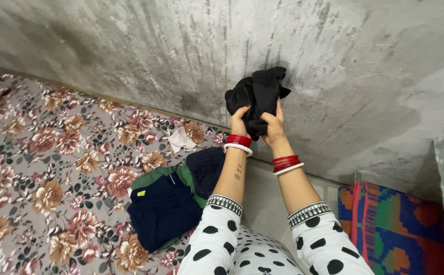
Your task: The person repeatedly picks folded shirts from a wall shelf, places them on a floral bedspread, and then returns them to the shelf. The cycle continues with different shirts including dark blue, black, gray, and patterned shirts.
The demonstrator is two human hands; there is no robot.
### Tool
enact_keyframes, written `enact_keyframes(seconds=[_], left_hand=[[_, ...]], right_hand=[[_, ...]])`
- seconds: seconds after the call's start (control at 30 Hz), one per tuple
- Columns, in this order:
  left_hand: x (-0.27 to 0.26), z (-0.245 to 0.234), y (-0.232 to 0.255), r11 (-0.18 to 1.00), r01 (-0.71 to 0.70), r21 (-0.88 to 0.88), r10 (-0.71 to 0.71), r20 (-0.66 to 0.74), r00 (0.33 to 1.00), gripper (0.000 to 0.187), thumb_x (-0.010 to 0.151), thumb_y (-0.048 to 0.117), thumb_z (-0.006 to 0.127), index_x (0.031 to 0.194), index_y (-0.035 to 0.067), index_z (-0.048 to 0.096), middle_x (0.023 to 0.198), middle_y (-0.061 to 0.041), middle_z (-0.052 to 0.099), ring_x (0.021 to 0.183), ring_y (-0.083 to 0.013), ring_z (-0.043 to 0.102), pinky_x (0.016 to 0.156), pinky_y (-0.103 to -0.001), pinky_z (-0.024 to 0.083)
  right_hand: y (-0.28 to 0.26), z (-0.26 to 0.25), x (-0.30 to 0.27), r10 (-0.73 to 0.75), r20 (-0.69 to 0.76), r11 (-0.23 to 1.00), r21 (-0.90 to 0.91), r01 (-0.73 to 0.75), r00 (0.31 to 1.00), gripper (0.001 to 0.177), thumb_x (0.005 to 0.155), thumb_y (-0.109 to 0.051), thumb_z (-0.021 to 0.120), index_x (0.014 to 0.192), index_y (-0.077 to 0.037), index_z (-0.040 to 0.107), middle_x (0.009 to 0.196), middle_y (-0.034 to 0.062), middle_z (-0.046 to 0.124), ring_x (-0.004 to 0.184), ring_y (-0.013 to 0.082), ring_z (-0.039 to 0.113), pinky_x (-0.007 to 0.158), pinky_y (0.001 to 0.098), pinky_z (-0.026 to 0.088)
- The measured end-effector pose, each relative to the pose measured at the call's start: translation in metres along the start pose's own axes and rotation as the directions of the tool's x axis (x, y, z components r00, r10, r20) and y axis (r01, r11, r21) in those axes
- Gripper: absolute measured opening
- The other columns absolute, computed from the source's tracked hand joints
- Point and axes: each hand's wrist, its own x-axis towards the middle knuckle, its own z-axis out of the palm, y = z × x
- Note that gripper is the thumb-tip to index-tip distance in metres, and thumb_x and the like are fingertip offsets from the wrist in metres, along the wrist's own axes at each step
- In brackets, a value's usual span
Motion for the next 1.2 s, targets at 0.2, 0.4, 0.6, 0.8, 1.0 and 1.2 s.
enact_keyframes(seconds=[0.2,0.4,0.6,0.8,1.0,1.2], left_hand=[[-0.002,-0.017,0.03,0.998,-0.069,0.0,0.069,-0.061,0.996,0.03,0.086,0.008,0.068,0.112,-0.007,0.069,0.105,-0.016,0.073,0.092,-0.0301,0.072,0.084,-0.041,0.06],[-0.014,-0.028,0.059,0.983,-0.18,0.036,0.183,-0.173,0.968,0.033,0.082,0.009,0.07,0.112,-0.006,0.069,0.104,-0.015,0.074,0.09,-0.0293,0.073,0.083,-0.041,0.06],[-0.032,-0.041,0.081,0.984,-0.173,-0.034,0.164,-0.174,0.971,0.032,0.084,0.014,0.071,0.107,-0.007,0.071,0.1,-0.016,0.074,0.087,-0.0303,0.073,0.082,-0.041,0.06],[-0.05,-0.052,0.088,0.957,-0.292,0.004,0.282,-0.266,0.922,0.028,0.083,0.014,0.072,0.105,-0.004,0.071,0.098,-0.013,0.074,0.086,-0.0289,0.072,0.08,-0.041,0.06],[-0.083,-0.049,0.096,0.906,-0.42,0.051,0.414,-0.311,0.855,0.028,0.079,0.011,0.073,0.105,0.0,0.073,0.099,-0.011,0.074,0.087,-0.0266,0.072,0.081,-0.038,0.06],[-0.103,-0.061,0.092,0.9,-0.433,0.044,0.418,-0.367,0.831,0.024,0.081,0.013,0.074,0.1,-0.002,0.072,0.093,-0.012,0.074,0.081,-0.0276,0.072,0.077,-0.039,0.06]], right_hand=[[0.022,0.024,0.0,0.0,0.083,0.999,-0.052,0.005,0.997,0.09,0.075,0.015,0.051,0.16,-0.01,0.038,0.14,0.0143,0.059,0.118,0.0272,0.066,0.096,0.0369,0.058],[0.043,0.049,-0.002,0.071,0.161,0.997,0.021,-0.076,0.984,0.09,0.073,0.013,0.051,0.158,-0.011,0.038,0.138,0.0128,0.059,0.117,0.027,0.066,0.096,0.0375,0.058],[0.06,0.063,-0.007,0.107,0.26,0.993,0.013,-0.115,0.96,0.089,0.074,0.013,0.052,0.159,-0.009,0.038,0.139,0.0133,0.06,0.117,0.0266,0.066,0.097,0.0366,0.057],[0.061,0.071,-0.017,0.229,0.306,0.971,-0.007,-0.238,0.924,0.087,0.076,0.013,0.052,0.159,-0.009,0.037,0.136,0.0119,0.06,0.111,0.0253,0.066,0.089,0.0358,0.058],[0.067,0.077,-0.035,0.28,0.35,0.956,-0.018,-0.293,0.894,0.086,0.076,0.014,0.054,0.158,-0.006,0.039,0.134,0.0127,0.062,0.11,0.0252,0.068,0.089,0.035,0.06],[0.071,0.077,-0.051,0.332,0.368,0.937,-0.019,-0.35,0.869,0.088,0.075,0.013,0.055,0.159,-0.01,0.037,0.134,0.0102,0.062,0.109,0.0216,0.069,0.088,0.0321,0.059]])
